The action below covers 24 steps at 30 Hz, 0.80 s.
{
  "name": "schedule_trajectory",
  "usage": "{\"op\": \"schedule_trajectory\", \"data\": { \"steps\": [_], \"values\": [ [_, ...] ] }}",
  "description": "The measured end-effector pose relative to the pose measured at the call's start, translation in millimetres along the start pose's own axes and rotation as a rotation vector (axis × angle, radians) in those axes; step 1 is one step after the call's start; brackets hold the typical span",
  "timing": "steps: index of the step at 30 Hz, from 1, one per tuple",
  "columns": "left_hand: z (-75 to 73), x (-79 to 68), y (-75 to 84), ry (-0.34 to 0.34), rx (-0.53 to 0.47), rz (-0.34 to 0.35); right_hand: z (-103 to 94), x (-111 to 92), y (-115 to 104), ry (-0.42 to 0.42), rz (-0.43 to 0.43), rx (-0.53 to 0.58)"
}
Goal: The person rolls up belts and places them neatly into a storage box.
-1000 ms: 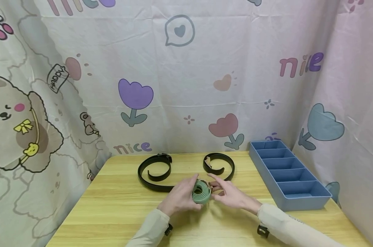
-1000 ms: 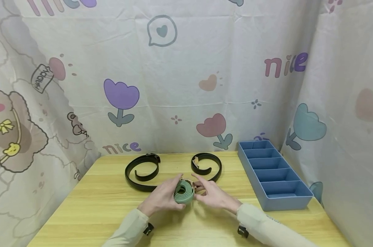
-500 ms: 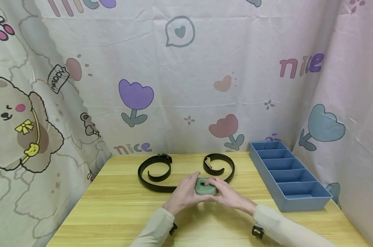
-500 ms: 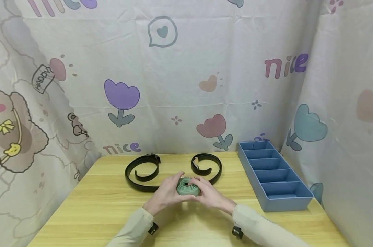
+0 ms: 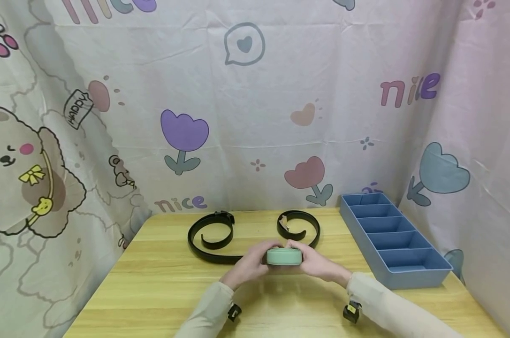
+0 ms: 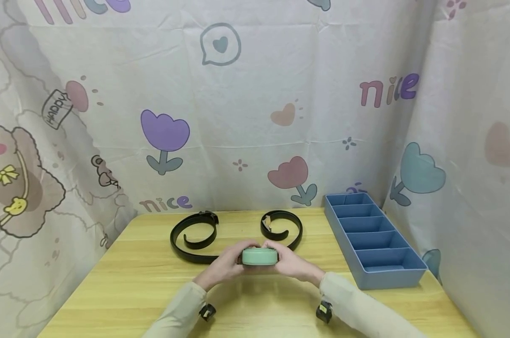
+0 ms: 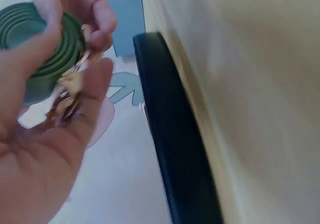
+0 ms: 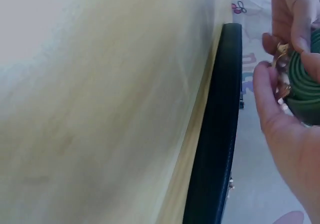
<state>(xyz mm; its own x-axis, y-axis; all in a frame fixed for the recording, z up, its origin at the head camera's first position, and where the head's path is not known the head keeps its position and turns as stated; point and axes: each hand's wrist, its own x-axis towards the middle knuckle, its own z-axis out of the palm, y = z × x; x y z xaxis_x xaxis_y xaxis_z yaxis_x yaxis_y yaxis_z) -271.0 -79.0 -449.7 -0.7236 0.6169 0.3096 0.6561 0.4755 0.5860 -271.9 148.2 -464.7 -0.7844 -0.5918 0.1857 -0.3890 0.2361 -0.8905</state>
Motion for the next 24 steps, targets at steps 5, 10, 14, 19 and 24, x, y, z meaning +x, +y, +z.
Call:
{"op": "schedule_trajectory", "data": {
  "steps": [5,10,14,19,24],
  "values": [
    [0.9,1.1,1.5,0.037,-0.121,-0.082,-2.3,1,1,-0.067,0.06,0.248],
    [3.2,2.7,-0.8,0.059,-0.086,-0.124,-5.9,5,1,-0.032,0.103,0.098],
    [6.4,5.0,0.1,0.078,0.021,-0.161,-5.4,9,-9,0.036,0.005,-0.307],
    [7.7,12.0,10.7,0.128,0.184,-0.161,4.0,16,-27,0.134,-0.166,-0.8],
    [8.3,17.9,18.6,0.179,0.219,-0.207,13.0,20,-31,0.216,-0.26,-1.078]
  ]
}}
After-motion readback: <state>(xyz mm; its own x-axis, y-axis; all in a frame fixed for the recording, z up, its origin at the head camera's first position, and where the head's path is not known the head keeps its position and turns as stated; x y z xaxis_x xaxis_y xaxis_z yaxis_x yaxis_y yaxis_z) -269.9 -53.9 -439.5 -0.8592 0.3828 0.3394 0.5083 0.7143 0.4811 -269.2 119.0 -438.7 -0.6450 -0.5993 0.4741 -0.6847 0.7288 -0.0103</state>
